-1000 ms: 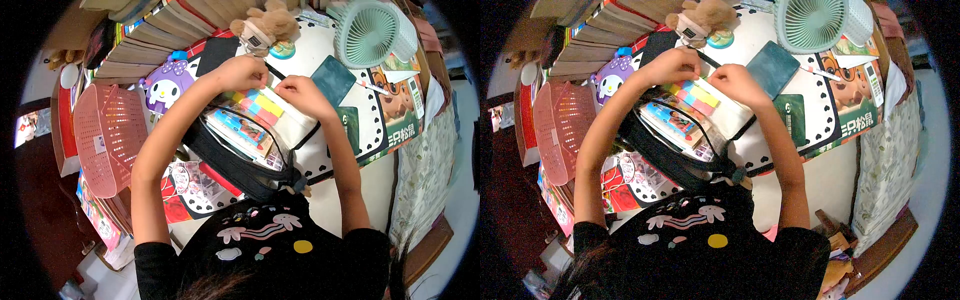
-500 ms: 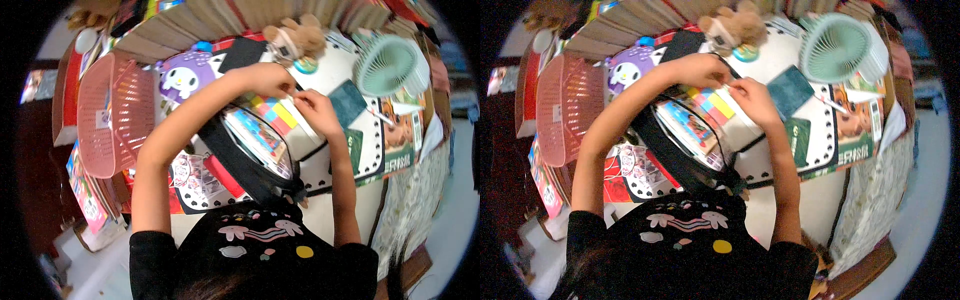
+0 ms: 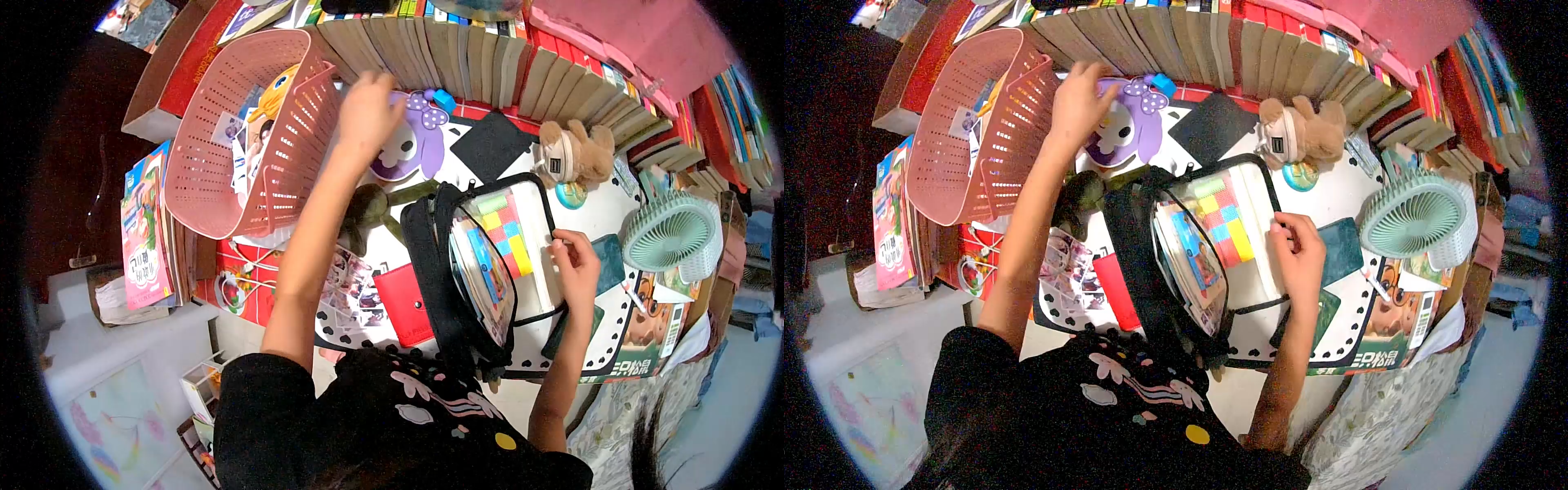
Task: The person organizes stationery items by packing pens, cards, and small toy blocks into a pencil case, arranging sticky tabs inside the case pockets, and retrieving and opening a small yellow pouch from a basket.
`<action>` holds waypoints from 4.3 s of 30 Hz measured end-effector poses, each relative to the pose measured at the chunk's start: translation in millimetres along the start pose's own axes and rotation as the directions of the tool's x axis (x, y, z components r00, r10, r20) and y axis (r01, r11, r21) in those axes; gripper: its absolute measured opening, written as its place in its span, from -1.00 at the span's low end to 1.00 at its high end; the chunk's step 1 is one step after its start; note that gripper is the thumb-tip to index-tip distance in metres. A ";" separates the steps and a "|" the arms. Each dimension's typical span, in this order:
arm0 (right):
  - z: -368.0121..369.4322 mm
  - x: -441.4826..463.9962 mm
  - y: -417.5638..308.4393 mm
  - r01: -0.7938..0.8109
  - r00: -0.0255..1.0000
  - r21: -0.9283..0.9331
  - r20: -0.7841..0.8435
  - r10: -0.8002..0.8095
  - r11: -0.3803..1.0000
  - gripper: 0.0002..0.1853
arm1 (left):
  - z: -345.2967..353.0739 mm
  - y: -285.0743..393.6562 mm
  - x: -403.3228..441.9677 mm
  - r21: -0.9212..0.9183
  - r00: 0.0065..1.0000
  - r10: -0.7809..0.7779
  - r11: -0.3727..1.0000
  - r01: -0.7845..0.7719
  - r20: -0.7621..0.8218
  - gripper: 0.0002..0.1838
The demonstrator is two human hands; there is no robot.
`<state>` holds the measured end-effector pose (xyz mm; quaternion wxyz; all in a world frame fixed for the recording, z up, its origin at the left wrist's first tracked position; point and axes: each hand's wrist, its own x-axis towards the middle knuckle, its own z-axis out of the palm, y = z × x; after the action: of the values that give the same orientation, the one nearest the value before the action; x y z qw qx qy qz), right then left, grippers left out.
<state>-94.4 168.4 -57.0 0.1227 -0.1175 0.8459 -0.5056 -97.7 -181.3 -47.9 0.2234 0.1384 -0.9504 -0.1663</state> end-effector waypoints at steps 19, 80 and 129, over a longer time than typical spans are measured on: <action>-2.4 15.8 -47.5 0.180 0.983 0.343 -0.017 -0.185 0.922 -0.68 | 9.6 126.3 6.5 -0.759 0.658 0.570 0.651 0.005 0.492 -0.70; 89.2 47.5 -84.8 0.222 0.975 0.515 -0.122 -0.186 0.828 -0.81 | -0.7 -14.7 -101.2 -0.120 0.983 -0.036 0.991 0.058 0.180 -0.86; -28.1 -36.5 18.4 -0.003 0.999 -0.394 0.036 0.019 0.919 -0.75 | 58.7 188.8 -56.5 -0.562 0.258 0.794 0.581 -0.589 0.550 -0.84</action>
<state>-70.6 211.9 -57.2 0.1160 -0.1450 0.9283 -0.3222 -112.3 23.8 -47.5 -0.1337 -0.4081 -0.8793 -0.2060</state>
